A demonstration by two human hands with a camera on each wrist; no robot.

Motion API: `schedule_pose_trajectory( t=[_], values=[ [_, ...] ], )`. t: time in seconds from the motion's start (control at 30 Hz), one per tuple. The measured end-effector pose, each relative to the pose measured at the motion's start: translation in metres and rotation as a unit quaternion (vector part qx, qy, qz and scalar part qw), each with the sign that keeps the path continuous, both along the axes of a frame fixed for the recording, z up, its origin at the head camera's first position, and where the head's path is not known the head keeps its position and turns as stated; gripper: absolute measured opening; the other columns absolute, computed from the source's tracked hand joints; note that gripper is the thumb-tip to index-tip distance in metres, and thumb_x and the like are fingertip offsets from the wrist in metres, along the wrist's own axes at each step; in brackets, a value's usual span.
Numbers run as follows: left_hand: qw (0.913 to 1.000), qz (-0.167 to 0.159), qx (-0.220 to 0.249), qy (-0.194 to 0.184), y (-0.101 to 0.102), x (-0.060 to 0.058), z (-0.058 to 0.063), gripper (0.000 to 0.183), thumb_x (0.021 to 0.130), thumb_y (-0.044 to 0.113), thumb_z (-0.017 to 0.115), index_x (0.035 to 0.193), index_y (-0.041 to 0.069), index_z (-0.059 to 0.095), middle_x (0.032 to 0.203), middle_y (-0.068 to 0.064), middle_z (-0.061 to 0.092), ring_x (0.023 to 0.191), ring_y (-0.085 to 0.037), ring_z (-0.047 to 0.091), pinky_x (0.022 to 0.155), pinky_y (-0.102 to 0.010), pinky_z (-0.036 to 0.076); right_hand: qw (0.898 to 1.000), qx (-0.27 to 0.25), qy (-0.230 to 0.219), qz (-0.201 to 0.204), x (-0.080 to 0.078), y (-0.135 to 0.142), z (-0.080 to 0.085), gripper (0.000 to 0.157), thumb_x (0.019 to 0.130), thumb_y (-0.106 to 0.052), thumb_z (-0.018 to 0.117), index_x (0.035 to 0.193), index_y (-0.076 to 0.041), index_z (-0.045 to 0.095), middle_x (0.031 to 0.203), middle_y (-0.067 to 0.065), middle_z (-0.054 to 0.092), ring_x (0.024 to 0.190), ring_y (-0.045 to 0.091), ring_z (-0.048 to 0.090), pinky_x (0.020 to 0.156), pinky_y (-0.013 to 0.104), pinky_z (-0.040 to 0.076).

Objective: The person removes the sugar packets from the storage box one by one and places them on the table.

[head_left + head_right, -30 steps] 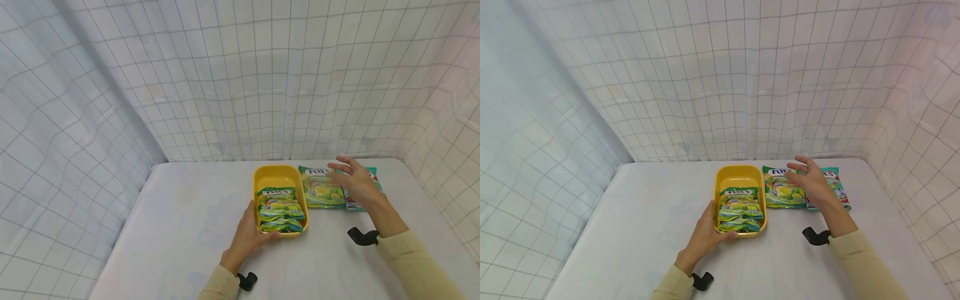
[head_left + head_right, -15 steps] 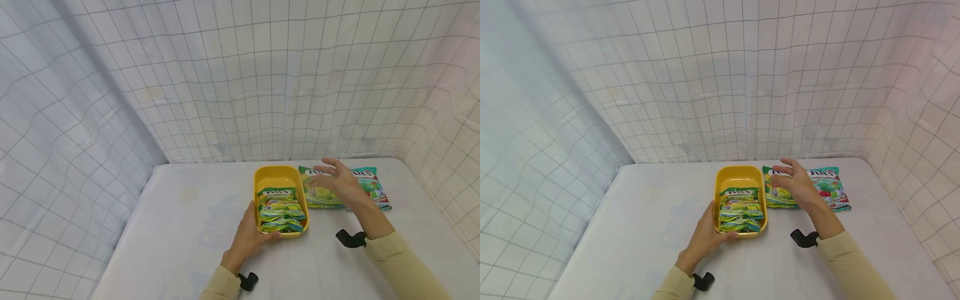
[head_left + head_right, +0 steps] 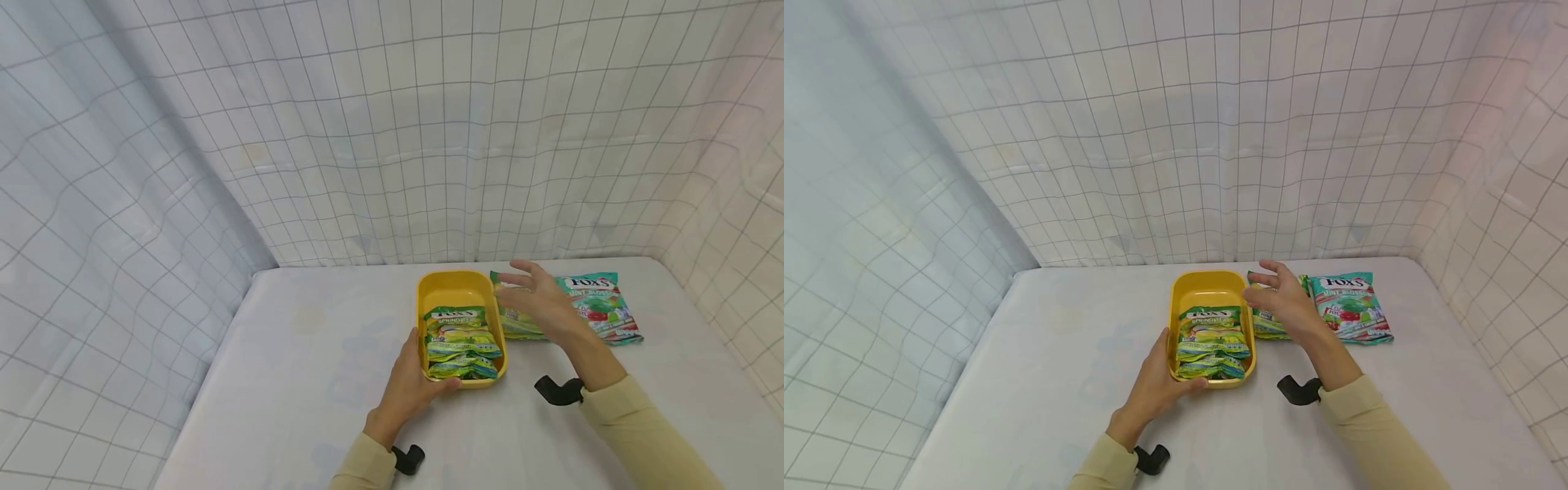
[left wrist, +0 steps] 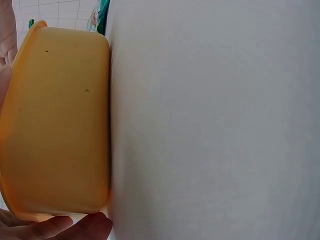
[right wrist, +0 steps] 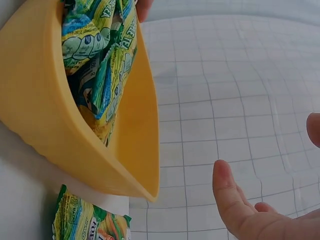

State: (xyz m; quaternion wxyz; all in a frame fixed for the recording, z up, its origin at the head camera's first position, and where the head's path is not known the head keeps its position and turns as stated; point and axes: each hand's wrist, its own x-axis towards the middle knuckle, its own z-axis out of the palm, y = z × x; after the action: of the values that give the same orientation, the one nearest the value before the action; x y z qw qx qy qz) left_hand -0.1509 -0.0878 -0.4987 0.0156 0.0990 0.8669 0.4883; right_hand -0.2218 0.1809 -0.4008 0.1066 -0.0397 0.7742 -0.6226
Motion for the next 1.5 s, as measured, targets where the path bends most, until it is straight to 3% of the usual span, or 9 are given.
schedule_pose_trajectory(
  t=[0.2,0.43,0.63,0.83,1.07,1.13,1.33,1.5],
  values=[
    [0.9999,0.004,-0.006,-0.010,0.000,0.001,-0.001,0.121,0.073,0.048,0.091,0.161,0.009,0.018,0.151,-0.010,0.043,0.135,-0.025,0.046,0.112,-0.049,0.038,1.000,0.021,-0.010,0.020,0.000,-0.010,-0.004,0.087,0.098,-0.028,0.069,0.163,-0.007,0.014,0.158,0.024,0.036,0.139,0.045,0.041,0.110,0.063,0.034],
    [0.9999,0.001,-0.003,-0.011,0.001,0.003,-0.002,0.122,0.074,0.049,0.091,0.162,0.007,0.017,0.153,-0.012,0.041,0.136,-0.027,0.045,0.113,-0.049,0.037,0.996,0.068,-0.050,0.039,-0.001,-0.028,-0.015,0.088,0.099,-0.035,0.066,0.161,-0.002,0.014,0.161,0.028,0.026,0.142,0.047,0.035,0.110,0.063,0.034],
    [1.0000,-0.003,0.001,-0.007,0.001,0.005,-0.003,0.119,0.075,0.048,0.090,0.161,0.008,0.019,0.150,-0.011,0.043,0.133,-0.025,0.046,0.111,-0.049,0.038,0.994,0.071,-0.066,0.052,-0.002,-0.041,-0.024,0.088,0.100,-0.030,0.066,0.160,0.003,0.012,0.163,0.030,0.016,0.147,0.049,0.022,0.113,0.064,0.027],
    [1.0000,-0.002,-0.005,-0.001,0.001,0.005,-0.001,0.121,0.075,0.050,0.089,0.161,0.006,0.017,0.153,-0.014,0.041,0.135,-0.027,0.045,0.112,-0.050,0.038,0.993,0.075,-0.061,0.070,-0.006,-0.047,-0.028,0.091,0.099,-0.034,0.066,0.160,0.005,0.010,0.165,0.027,0.007,0.149,0.048,0.012,0.115,0.066,0.020],
    [1.0000,-0.003,-0.006,0.000,0.001,0.005,-0.001,0.121,0.076,0.049,0.089,0.161,0.003,0.015,0.154,-0.018,0.038,0.136,-0.031,0.045,0.111,-0.052,0.038,0.991,0.083,-0.077,0.075,-0.010,-0.050,-0.031,0.095,0.098,-0.037,0.067,0.161,0.001,0.007,0.166,0.027,-0.001,0.146,0.044,-0.028,0.115,0.069,0.005],
    [1.0000,-0.002,-0.006,0.000,0.001,0.004,-0.001,0.121,0.076,0.049,0.089,0.161,0.004,0.015,0.154,-0.017,0.039,0.136,-0.030,0.045,0.111,-0.052,0.038,0.990,0.087,-0.078,0.075,-0.011,-0.050,-0.032,0.096,0.097,-0.039,0.067,0.161,0.000,0.007,0.166,0.027,-0.004,0.144,0.043,-0.033,0.114,0.071,0.001],
    [1.0000,0.000,-0.006,0.002,0.000,0.003,-0.001,0.122,0.075,0.051,0.089,0.162,0.005,0.015,0.155,-0.015,0.038,0.137,-0.028,0.044,0.113,-0.049,0.037,0.989,0.105,-0.076,0.071,-0.013,-0.053,-0.034,0.098,0.096,-0.044,0.069,0.161,0.000,0.010,0.166,0.027,-0.002,0.145,0.045,-0.030,0.112,0.073,-0.001],
    [0.9999,0.000,-0.014,0.006,-0.001,0.002,-0.001,0.122,0.076,0.051,0.088,0.161,0.002,0.015,0.155,-0.018,0.038,0.137,-0.031,0.044,0.111,-0.052,0.038,0.988,0.114,-0.083,0.056,-0.015,-0.058,-0.035,0.091,0.097,-0.038,0.068,0.160,0.000,0.015,0.165,0.030,0.004,0.148,0.050,-0.015,0.114,0.071,0.008]
  ],
)
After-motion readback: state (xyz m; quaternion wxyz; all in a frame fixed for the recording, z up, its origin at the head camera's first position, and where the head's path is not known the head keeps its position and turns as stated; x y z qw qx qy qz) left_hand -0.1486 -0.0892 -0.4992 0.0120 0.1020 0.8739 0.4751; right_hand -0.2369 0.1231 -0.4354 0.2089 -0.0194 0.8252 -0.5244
